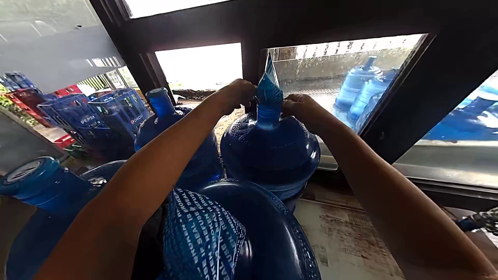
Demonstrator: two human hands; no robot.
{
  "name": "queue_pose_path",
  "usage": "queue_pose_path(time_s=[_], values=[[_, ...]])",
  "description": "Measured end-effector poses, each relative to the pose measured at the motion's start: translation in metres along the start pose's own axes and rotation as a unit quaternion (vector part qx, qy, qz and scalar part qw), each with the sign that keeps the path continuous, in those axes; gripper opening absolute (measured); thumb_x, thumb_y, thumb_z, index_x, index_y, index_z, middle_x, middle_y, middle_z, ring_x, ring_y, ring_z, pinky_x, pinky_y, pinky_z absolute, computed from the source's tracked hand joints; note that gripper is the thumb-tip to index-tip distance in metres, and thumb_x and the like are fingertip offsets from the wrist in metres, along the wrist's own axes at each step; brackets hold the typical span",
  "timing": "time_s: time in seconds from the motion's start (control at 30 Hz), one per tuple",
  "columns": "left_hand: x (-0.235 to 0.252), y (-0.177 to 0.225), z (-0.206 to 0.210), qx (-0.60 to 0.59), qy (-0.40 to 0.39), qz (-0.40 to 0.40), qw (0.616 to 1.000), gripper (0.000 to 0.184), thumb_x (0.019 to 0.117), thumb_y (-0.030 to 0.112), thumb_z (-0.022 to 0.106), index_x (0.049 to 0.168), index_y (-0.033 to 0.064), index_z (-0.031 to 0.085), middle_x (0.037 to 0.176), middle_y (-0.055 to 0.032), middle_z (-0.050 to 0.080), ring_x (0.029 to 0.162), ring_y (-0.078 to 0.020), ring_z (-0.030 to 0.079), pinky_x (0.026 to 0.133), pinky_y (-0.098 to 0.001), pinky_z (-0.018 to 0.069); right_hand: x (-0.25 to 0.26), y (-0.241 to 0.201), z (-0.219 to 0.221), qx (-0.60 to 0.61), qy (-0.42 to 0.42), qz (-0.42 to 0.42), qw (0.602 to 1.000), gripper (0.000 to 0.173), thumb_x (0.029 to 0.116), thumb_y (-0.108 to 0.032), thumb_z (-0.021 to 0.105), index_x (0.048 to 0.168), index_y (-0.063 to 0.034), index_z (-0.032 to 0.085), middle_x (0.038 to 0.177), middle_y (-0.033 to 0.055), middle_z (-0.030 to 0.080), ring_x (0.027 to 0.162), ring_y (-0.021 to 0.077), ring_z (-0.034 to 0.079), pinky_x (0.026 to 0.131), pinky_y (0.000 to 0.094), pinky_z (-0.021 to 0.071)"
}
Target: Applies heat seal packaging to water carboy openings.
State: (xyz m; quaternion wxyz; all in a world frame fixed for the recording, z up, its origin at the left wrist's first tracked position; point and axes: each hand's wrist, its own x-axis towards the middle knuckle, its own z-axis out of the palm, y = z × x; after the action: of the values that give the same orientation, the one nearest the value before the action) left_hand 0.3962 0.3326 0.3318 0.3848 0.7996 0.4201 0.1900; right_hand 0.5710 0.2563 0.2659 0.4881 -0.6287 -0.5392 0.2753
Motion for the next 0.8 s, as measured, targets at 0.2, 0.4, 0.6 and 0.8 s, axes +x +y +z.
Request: queue_pose_path(time_s=[0.2, 0.4, 0.6, 0.8], values=[[0.003, 0.001, 0.003, -0.025, 0.018, -0.022, 0.999, 0.035, 0.1109, 0.026, 0.04, 0.129, 0.0034, 0.059, 0.109, -0.0101, 0.062, 0.089, -0.0168, 0.058, 0.079, -0.0359, 0.0474, -0.018, 0.005, 0.011, -0.018, 0.11, -0.2, 0.973, 0.04, 0.1062, -0.014, 0.042, 0.139, 0.0078, 0.048, 0.136, 0.0235, 0.057, 0.117, 0.0211, 0.062, 0.1, 0.0365, 0.0505], [0.004, 0.003, 0.004, -0.018, 0.015, -0.036, 0.999, 0.035, 0.1093, 0.028, 0.041, 0.127, 0.0041, 0.06, 0.111, -0.0102, 0.063, 0.092, -0.0165, 0.059, 0.081, -0.0364, 0.0473, -0.032, -0.005, 0.042, -0.233, 0.134, -0.249, 0.93, 0.075, 0.1044, -0.041, 0.043, 0.158, 0.0077, 0.022, 0.154, 0.0299, 0.042, 0.141, 0.0407, 0.045, 0.116, 0.0564, 0.0327], [0.011, -0.009, 0.001, -0.117, -0.089, -0.053, 0.988, 0.033, 0.1095, 0.035, 0.035, 0.115, 0.0141, 0.06, 0.1, -0.0021, 0.064, 0.085, -0.0107, 0.06, 0.072, -0.028, 0.0483, -0.038, 0.0, 0.048, -0.192, 0.15, -0.207, 0.948, 0.068, 0.1046, -0.043, 0.041, 0.152, 0.0049, 0.033, 0.133, 0.0263, 0.06, 0.128, 0.0373, 0.057, 0.111, 0.0565, 0.0374], [-0.002, -0.003, 0.008, -0.066, 0.012, 0.001, 0.998, 0.033, 0.11, 0.023, 0.04, 0.131, 0.0043, 0.058, 0.115, -0.0126, 0.063, 0.097, -0.0182, 0.06, 0.084, -0.0368, 0.0488, -0.04, -0.004, 0.04, -0.203, 0.123, -0.203, 0.95, 0.061, 0.1051, -0.042, 0.042, 0.146, 0.0028, 0.041, 0.128, 0.0243, 0.063, 0.125, 0.0363, 0.059, 0.108, 0.0578, 0.0393]])
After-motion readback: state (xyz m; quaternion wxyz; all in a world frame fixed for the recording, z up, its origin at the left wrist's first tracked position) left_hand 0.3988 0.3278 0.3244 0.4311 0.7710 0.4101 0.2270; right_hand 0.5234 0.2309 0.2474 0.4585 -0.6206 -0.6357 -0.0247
